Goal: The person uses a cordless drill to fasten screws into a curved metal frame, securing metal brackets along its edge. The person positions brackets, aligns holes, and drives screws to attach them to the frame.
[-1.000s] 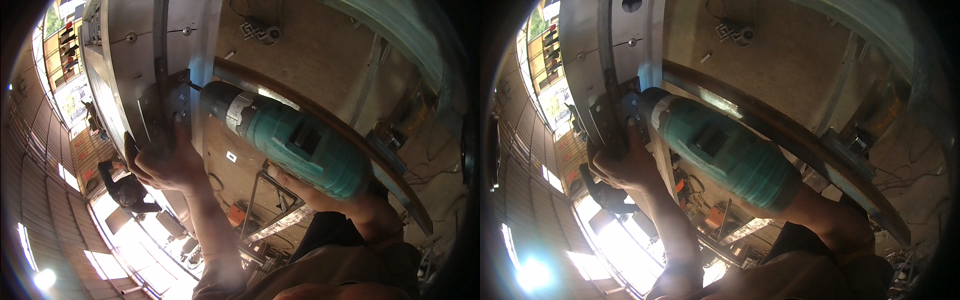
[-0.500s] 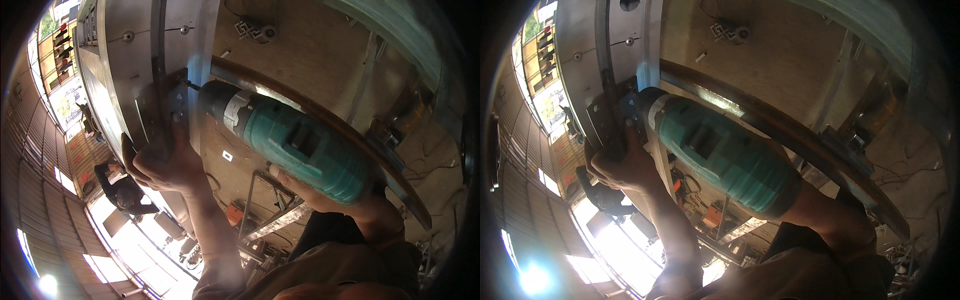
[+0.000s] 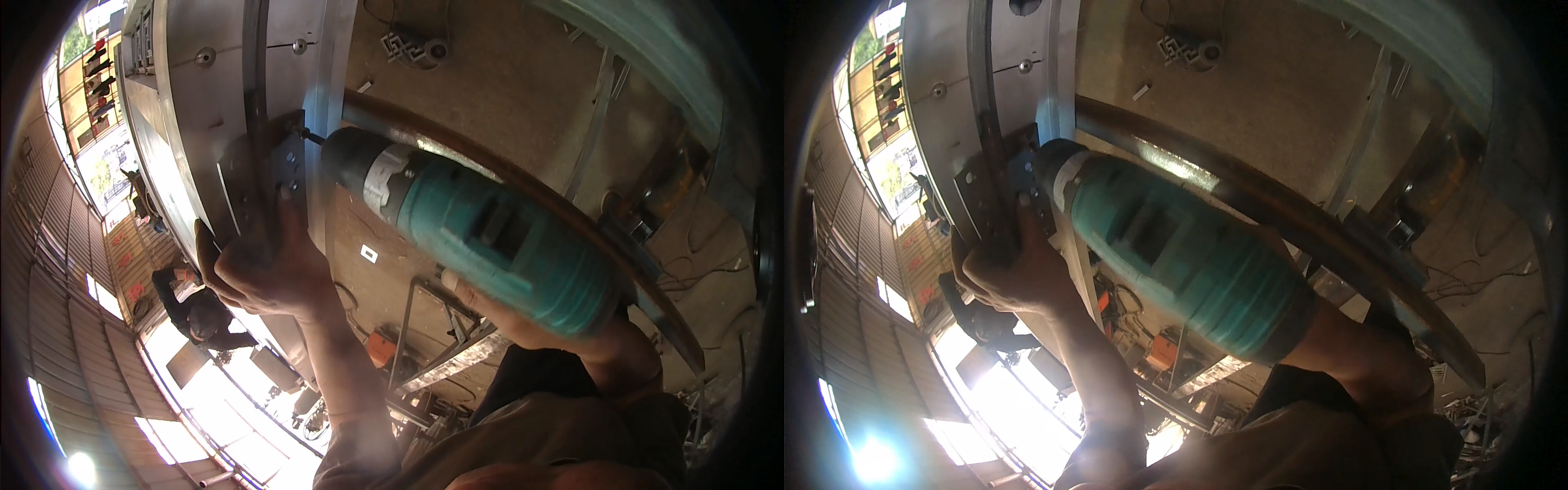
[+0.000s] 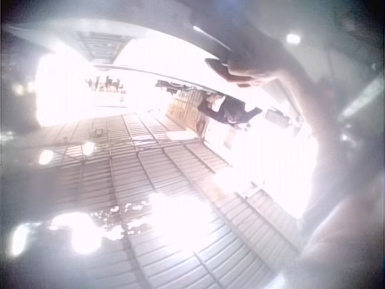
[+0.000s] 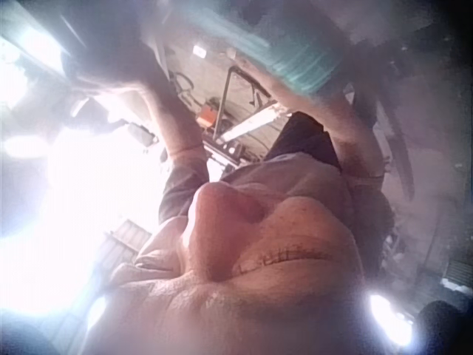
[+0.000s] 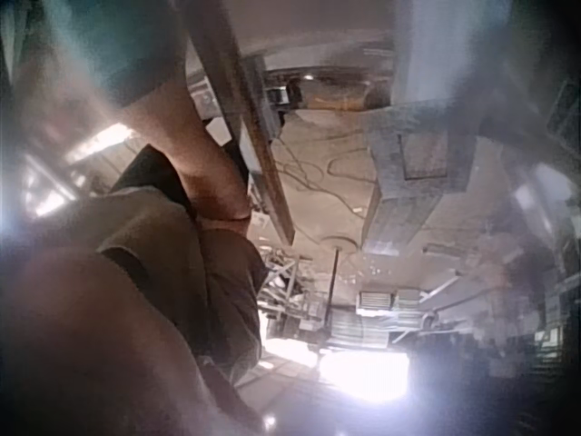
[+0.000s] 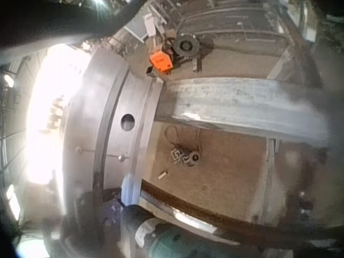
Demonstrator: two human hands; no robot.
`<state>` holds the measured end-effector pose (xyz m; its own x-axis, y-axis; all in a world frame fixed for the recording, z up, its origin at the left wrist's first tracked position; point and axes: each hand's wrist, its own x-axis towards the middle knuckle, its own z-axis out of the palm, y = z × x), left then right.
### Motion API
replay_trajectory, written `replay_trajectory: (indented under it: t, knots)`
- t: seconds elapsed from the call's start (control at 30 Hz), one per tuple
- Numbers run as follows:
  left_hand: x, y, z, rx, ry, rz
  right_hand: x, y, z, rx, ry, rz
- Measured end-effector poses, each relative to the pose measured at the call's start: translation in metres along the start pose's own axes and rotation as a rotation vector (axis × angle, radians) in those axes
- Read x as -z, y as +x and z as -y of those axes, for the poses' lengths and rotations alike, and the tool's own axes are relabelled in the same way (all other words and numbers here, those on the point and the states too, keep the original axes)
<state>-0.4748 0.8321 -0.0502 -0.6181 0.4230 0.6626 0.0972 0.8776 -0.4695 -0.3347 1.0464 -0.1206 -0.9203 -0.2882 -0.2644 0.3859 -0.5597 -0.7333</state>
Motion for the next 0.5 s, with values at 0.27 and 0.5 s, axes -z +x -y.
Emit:
replay_trajectory:
  t: [0.27, 0.5]
  knots:
    - [-0.0011, -0.0016, 0.0031, -0.007, 0.007, 0.001, -0.0006, -0.0018, 0.0024, -0.007, -0.021, 0.006]
    - [-0.0024, 0.0001, 0.0058, -0.032, -0.026, -0.023, -0.0029, 0.0007, 0.0002, -0.010, -0.033, 0.011]
